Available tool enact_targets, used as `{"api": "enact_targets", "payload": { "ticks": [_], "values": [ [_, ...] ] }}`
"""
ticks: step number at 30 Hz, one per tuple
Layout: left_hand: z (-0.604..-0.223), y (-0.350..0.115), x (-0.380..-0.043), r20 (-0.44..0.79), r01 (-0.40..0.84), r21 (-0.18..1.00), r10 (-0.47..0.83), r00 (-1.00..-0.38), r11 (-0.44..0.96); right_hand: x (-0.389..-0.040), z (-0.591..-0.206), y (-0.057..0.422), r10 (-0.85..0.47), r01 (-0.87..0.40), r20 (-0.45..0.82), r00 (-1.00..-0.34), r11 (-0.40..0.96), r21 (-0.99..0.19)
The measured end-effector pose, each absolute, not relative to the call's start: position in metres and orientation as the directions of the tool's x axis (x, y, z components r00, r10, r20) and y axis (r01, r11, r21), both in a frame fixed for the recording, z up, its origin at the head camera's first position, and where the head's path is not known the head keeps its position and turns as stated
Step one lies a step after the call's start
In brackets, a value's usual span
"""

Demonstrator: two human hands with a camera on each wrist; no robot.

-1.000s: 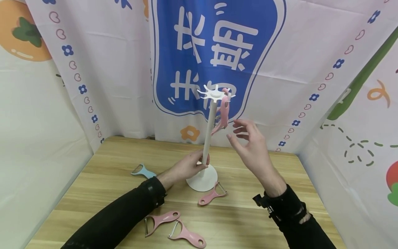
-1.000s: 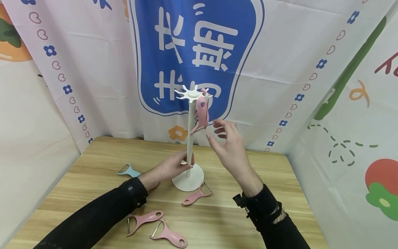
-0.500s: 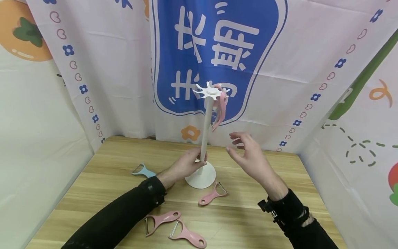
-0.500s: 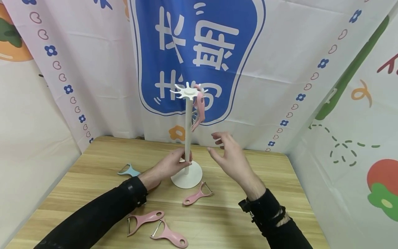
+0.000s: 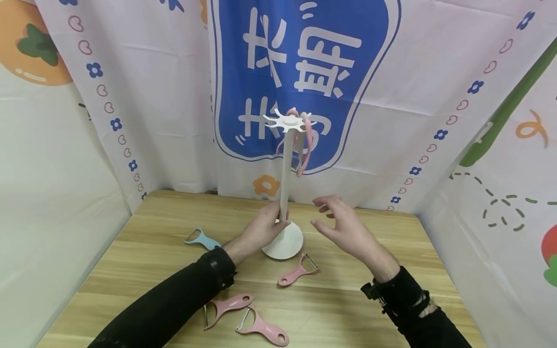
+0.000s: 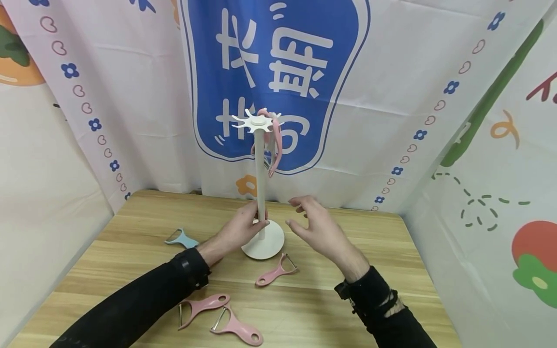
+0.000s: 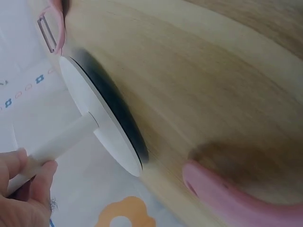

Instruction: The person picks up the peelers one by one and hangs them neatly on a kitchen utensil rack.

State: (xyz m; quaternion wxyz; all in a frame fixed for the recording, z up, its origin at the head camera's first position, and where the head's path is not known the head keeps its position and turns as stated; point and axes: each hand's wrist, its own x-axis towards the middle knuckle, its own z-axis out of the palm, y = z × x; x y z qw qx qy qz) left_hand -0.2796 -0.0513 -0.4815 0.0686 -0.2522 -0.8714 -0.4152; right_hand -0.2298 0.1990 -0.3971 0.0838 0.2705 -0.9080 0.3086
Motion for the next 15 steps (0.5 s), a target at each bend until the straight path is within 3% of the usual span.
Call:
{"api": "enact_targets", "payload": {
  "ticks": [8, 15],
  "values": [
    [-0.484, -0.051, -0.279, 0.314, 0.461, 0.675, 0.342, -0.886, 0.576, -0.228, -0.414, 0.201, -0.551, -0.602, 0.256, -0.795, 0.657, -0.455],
    [-0.486, -0.05, -0.279, 0.309, 0.45, 0.677, 0.33, -0.892, 0.582, -0.228, -0.434, 0.197, -0.711, -0.735, 0.226, -0.666, 0.571, -0.367]
  ]
}}
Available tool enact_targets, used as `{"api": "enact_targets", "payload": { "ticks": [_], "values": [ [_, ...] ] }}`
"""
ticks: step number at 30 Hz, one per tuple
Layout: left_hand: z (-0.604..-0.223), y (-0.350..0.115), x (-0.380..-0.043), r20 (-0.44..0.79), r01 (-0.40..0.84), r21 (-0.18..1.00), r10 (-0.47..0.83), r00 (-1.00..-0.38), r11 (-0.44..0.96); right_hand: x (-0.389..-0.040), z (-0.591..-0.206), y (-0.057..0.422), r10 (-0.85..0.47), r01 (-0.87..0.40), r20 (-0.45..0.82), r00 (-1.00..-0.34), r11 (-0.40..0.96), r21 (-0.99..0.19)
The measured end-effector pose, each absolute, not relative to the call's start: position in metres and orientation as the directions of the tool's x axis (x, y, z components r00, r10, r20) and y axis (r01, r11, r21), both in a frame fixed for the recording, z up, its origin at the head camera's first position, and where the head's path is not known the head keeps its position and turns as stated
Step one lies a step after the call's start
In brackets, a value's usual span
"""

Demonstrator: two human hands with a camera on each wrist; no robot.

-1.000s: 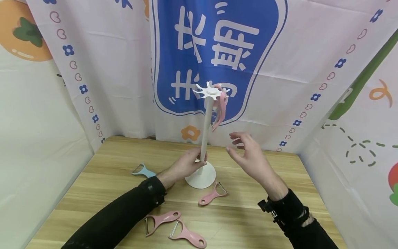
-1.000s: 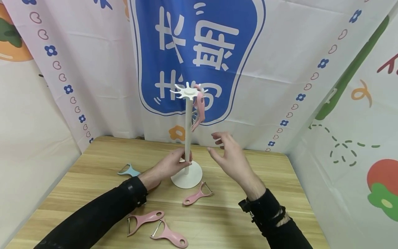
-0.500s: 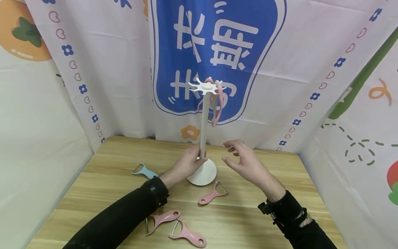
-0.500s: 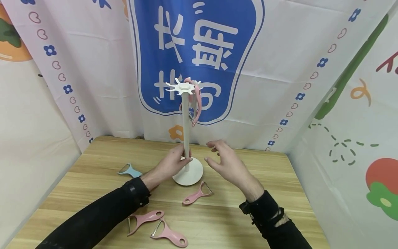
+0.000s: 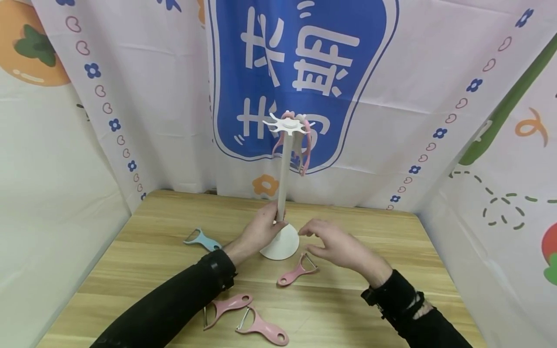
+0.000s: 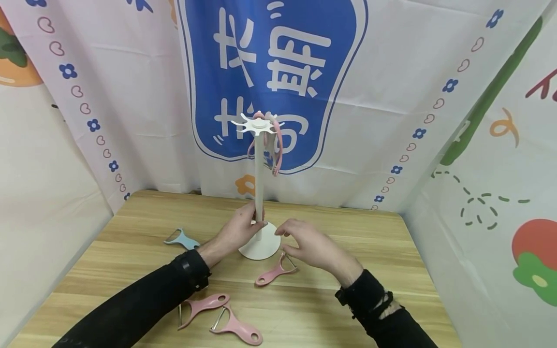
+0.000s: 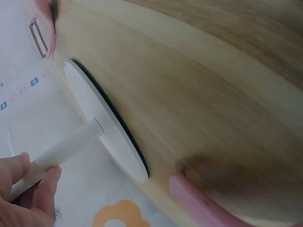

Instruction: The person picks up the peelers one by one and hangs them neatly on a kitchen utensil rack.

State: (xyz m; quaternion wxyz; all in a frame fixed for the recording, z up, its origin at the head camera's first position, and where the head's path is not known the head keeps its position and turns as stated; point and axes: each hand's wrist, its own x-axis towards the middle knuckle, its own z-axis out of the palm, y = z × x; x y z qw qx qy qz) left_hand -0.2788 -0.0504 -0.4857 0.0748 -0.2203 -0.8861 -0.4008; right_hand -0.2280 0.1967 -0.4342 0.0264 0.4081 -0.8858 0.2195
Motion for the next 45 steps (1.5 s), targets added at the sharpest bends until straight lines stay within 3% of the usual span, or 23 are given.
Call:
{"api": "enact_targets", "payload": {
  "ticks": [3, 9, 19, 32, 45],
  "values": [
    [-0.486, -0.051, -0.279, 0.313, 0.453, 0.678, 0.33, -0.89, 0.578, -0.226, -0.443, 0.192, -0.754, -0.76, 0.188, -0.63, 0.546, -0.353],
    [-0.486, -0.05, -0.279, 0.306, 0.447, 0.673, 0.328, -0.894, 0.589, -0.222, -0.457, 0.183, -0.782, -0.748, 0.077, -0.619, 0.556, -0.362],
    [-0.484, -0.055, -0.281, 0.294, 0.473, 0.657, 0.379, -0.878, 0.587, -0.219, -0.488, 0.173, -0.85, -0.854, 0.174, -0.496, 0.443, -0.273],
    [-0.487, -0.068, -0.295, 0.197, 0.449, 0.736, 0.475, -0.858, 0.507, -0.215, -0.504, 0.165, -0.861, -0.849, 0.091, -0.5, 0.467, -0.247],
    [-0.492, -0.075, -0.304, 0.19, 0.493, 0.721, 0.545, -0.817, 0.487, -0.213, -0.511, 0.166, -0.872, -0.87, 0.094, -0.48, 0.46, -0.18]
  ]
}}
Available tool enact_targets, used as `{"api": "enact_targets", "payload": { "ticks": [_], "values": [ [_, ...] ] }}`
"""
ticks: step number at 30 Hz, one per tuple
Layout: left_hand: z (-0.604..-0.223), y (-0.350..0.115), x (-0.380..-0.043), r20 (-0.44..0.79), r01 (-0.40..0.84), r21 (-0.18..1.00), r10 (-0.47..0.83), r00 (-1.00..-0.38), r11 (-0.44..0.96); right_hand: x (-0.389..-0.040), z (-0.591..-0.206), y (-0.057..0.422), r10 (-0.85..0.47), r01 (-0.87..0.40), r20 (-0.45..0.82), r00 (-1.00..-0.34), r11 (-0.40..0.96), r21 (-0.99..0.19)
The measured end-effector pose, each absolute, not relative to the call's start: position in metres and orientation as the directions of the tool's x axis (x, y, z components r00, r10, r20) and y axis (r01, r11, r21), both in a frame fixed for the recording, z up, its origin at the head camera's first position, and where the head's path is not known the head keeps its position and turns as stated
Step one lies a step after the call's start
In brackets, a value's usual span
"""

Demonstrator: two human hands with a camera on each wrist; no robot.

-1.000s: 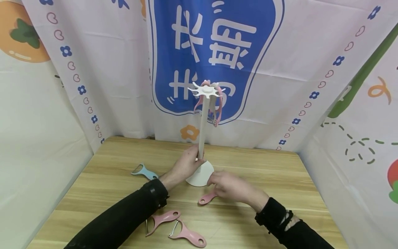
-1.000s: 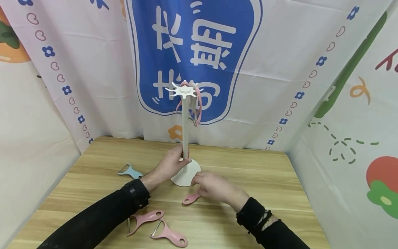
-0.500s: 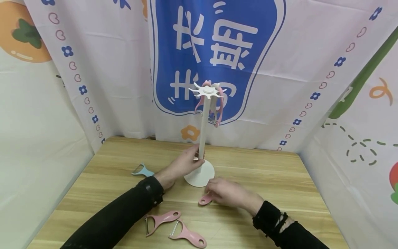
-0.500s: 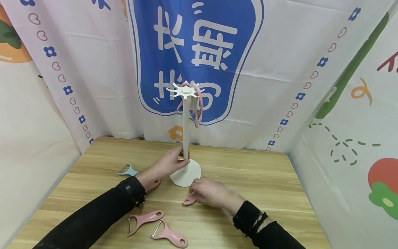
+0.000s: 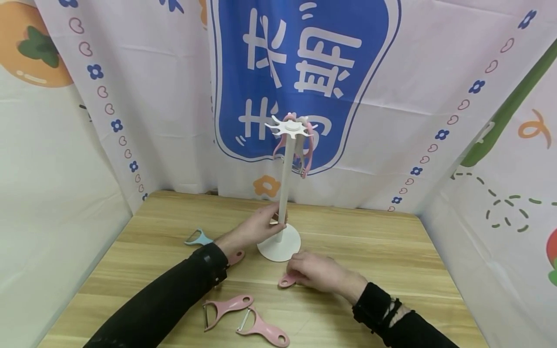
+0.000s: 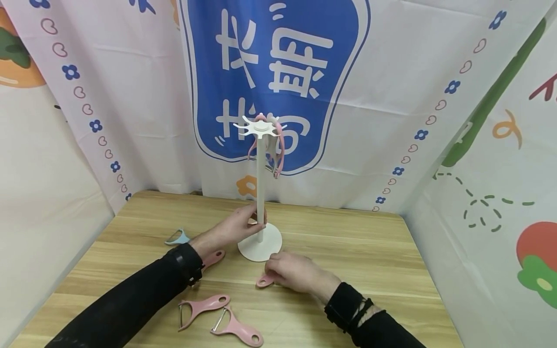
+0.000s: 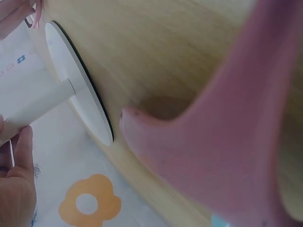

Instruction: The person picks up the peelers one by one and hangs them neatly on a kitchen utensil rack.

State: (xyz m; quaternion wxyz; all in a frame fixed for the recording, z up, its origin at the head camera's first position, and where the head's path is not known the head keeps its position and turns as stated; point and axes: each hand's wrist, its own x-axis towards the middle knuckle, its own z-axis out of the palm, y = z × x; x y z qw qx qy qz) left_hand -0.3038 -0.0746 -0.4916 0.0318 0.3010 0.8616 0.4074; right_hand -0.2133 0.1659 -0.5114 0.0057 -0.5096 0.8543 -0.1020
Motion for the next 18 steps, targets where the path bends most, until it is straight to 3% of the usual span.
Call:
{"api": "enact_targets", "payload": {
  "ticks": [9, 18],
  "values": [
    [-0.4904, -0.073, -0.3019, 0.203, 0.505, 0.716, 0.549, -0.811, 0.482, -0.2127, -0.5159, 0.1659, -0.872, -0.881, 0.136, -0.471, 0.456, -0.123],
    [-0.4901, -0.0739, -0.3013, 0.196, 0.501, 0.722, 0.553, -0.81, 0.477, -0.2127, -0.5089, 0.1672, -0.849, -0.849, 0.088, -0.521, 0.504, -0.158]
  ]
}}
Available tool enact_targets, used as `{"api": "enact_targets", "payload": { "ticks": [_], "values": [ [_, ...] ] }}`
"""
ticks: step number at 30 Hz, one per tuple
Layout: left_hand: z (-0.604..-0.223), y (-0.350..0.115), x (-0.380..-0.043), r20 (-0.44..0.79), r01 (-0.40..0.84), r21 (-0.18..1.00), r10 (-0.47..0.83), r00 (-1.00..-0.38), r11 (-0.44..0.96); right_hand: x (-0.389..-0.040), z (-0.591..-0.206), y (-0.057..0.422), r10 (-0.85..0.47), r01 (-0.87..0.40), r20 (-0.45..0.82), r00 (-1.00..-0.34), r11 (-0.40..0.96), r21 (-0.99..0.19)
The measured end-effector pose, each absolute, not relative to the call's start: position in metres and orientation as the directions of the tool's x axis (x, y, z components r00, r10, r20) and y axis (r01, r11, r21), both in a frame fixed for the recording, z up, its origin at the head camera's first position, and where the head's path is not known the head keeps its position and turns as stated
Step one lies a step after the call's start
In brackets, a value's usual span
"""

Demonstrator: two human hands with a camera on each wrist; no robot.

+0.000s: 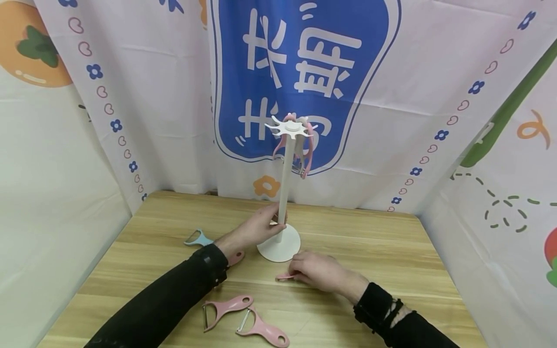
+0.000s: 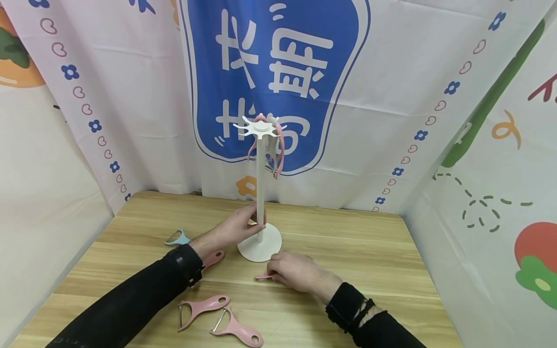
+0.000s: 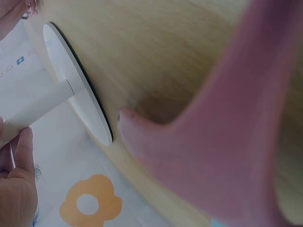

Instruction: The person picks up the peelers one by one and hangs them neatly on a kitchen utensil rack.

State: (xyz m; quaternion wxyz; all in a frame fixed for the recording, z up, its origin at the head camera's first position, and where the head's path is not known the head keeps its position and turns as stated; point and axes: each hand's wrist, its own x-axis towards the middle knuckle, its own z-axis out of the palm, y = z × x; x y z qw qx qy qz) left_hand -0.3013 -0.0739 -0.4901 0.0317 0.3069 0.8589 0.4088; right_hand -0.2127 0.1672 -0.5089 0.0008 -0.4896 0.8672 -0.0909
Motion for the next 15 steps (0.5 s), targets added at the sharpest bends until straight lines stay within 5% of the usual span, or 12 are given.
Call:
{"api": "enact_targets", "payload": {
  "ticks": [15],
  "values": [
    [-0.491, -0.074, -0.301, 0.194, 0.494, 0.727, 0.548, -0.814, 0.476, -0.217, -0.497, 0.17, -0.81, -0.776, 0.002, -0.586, 0.56, -0.29]
  ]
}}
